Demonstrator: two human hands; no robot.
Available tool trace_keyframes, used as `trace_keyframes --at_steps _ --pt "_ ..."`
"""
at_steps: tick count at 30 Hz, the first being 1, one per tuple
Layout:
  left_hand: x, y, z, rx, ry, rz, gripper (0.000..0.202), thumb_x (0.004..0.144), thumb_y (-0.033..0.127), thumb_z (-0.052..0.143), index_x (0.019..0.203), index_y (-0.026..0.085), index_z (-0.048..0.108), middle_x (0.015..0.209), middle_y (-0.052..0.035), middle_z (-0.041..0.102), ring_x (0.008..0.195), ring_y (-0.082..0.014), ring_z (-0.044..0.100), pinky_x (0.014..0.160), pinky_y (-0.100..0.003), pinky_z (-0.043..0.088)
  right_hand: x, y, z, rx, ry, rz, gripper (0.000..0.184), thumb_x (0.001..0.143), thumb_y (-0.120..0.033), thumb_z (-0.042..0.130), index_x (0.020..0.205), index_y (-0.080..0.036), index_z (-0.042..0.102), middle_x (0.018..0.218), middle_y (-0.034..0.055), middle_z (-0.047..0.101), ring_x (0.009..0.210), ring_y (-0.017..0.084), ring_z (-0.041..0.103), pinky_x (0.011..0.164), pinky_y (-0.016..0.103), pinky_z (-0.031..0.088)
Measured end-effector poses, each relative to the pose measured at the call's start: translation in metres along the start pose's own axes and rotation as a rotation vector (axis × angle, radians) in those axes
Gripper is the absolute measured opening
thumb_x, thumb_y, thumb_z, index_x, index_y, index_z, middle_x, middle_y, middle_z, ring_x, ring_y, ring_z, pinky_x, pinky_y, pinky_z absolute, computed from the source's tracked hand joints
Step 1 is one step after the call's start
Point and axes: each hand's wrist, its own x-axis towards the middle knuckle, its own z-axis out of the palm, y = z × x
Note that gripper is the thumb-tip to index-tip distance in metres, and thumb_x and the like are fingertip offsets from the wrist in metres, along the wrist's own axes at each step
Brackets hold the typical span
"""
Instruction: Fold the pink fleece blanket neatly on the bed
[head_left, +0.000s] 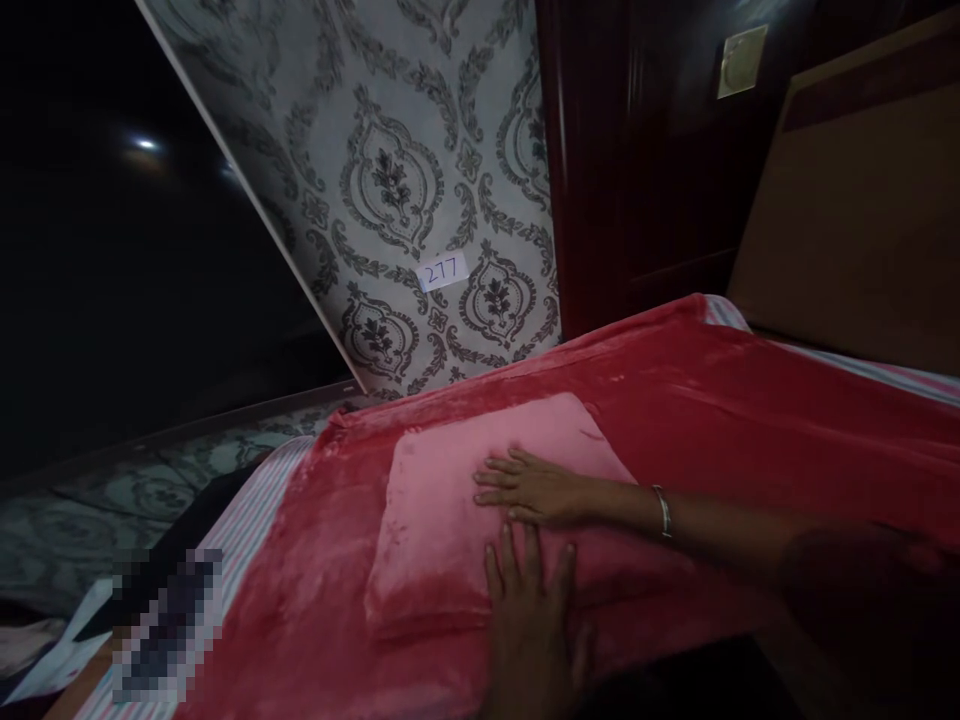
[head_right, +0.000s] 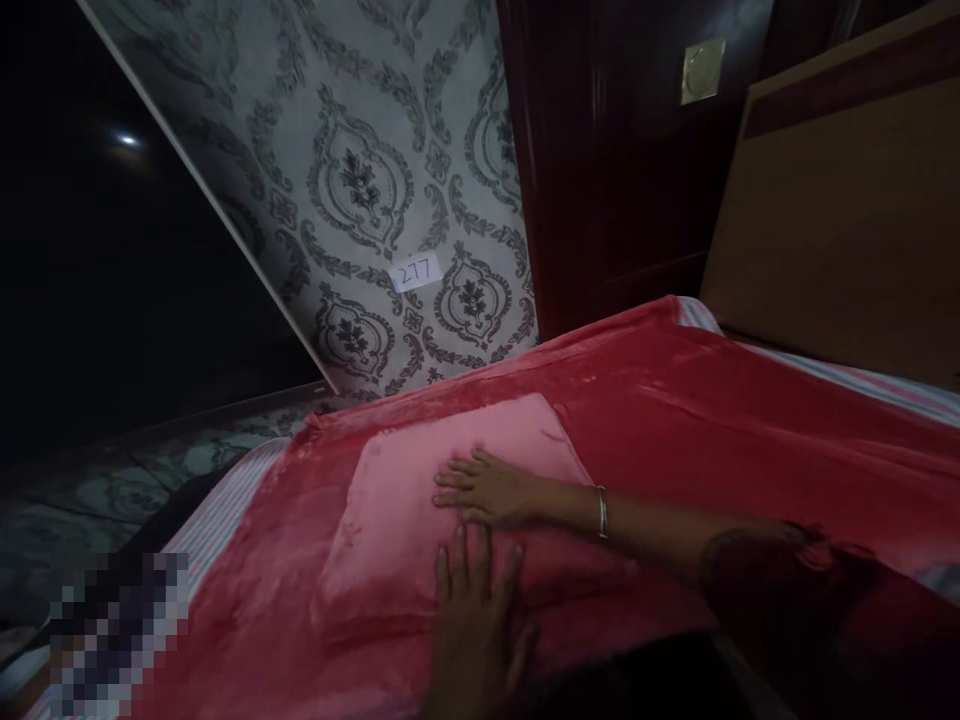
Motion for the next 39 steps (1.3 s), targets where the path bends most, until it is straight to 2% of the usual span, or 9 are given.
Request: trace_keyframes --at_steps 5,9,16,23,27,30,33,35,39 --pt "-0.002 0.006 0.012 -0.030 0.023 -0.051 0.094 0.073 0.044 0.074 0.155 0.036 0.030 0.167 -0.0066 0.014 0.150 -0.0460 0.012 0.114 -0.069 0.021 0.016 0.070 -0.007 -0.070 0.001 0.221 0.056 0.099 -0.051 0.043 0.152 -0.034 0.038 0.160 0.0056 0.029 0.149 0.032 0.024 0.116 0.064 0.020" --pt "0.000 0.006 0.018 -0.025 0.001 -0.086 0.098 0.067 0.044 0.079 0.153 0.037 0.034 0.166 -0.0071 0.017 0.150 -0.0467 0.011 0.116 -0.070 0.015 0.021 0.110 -0.009 -0.045 -0.001 0.443 0.056 0.102 -0.050 0.031 0.152 -0.028 0.040 0.154 0.0085 0.041 0.142 0.030 0.038 0.114 0.058 0.028" --pt "-0.001 0.009 0.019 -0.038 0.000 -0.092 0.101 0.065 0.042 0.079 0.154 0.037 0.032 0.166 -0.0065 0.018 0.149 -0.0483 0.010 0.117 -0.073 0.010 0.018 0.123 0.006 -0.034 0.098 0.457 0.057 0.102 -0.051 0.027 0.150 -0.027 0.044 0.150 0.0065 0.048 0.138 0.025 0.043 0.114 0.048 0.030" --pt "0.002 0.010 -0.012 -0.120 -0.049 -0.037 0.083 0.084 0.047 0.065 0.157 0.034 0.026 0.166 -0.0103 0.012 0.151 -0.0432 0.011 0.114 -0.072 0.024 0.018 0.118 0.006 -0.158 0.113 0.478 0.057 0.102 -0.046 0.025 0.149 -0.022 0.046 0.150 0.0086 0.047 0.139 0.027 0.042 0.116 0.049 0.029" --pt "0.002 0.010 -0.021 -0.138 -0.056 -0.041 0.081 0.085 0.045 0.064 0.156 0.035 0.027 0.167 -0.0094 0.012 0.151 -0.0432 0.011 0.113 -0.072 0.026 0.018 0.111 -0.003 -0.175 0.094 0.558 0.057 0.101 -0.045 0.031 0.152 -0.023 0.041 0.158 0.0092 0.033 0.147 0.030 0.028 0.118 0.055 0.024" --pt "0.003 0.005 -0.026 -0.154 -0.050 -0.015 0.078 0.086 0.044 0.063 0.156 0.033 0.029 0.165 -0.0089 0.019 0.150 -0.0409 0.017 0.115 -0.069 0.028 0.024 0.090 -0.014 -0.125 0.100 0.539 0.059 0.100 -0.048 0.031 0.155 -0.025 0.035 0.162 0.0086 0.023 0.150 0.032 0.019 0.118 0.059 0.023" --pt "0.003 -0.009 -0.035 -0.132 0.009 -0.056 0.064 0.090 0.042 0.057 0.150 0.027 0.042 0.154 -0.0096 0.044 0.144 -0.0353 0.036 0.118 -0.066 0.024 0.037 0.047 -0.016 -0.063 0.079 0.348 0.057 0.102 -0.048 0.028 0.154 -0.027 0.037 0.162 0.0071 0.023 0.150 0.029 0.019 0.120 0.056 0.020" --pt "0.000 -0.023 -0.040 -0.067 0.070 -0.155 0.055 0.092 0.037 0.054 0.145 0.025 0.049 0.149 -0.0091 0.052 0.141 -0.0332 0.040 0.120 -0.065 0.018 0.047 0.013 -0.010 -0.005 0.039 0.194 0.055 0.103 -0.047 0.026 0.154 -0.029 0.038 0.162 0.0052 0.023 0.150 0.026 0.020 0.121 0.051 0.020" --pt "-0.019 -0.046 -0.035 0.078 0.113 -0.266 0.071 0.084 0.036 0.062 0.151 0.026 0.040 0.159 -0.0113 0.036 0.147 -0.0407 0.025 0.117 -0.068 0.019 0.063 -0.036 0.010 0.090 -0.079 -0.065 0.052 0.104 -0.047 0.027 0.152 -0.032 0.040 0.161 0.0020 0.027 0.151 0.023 0.017 0.122 0.050 0.017"
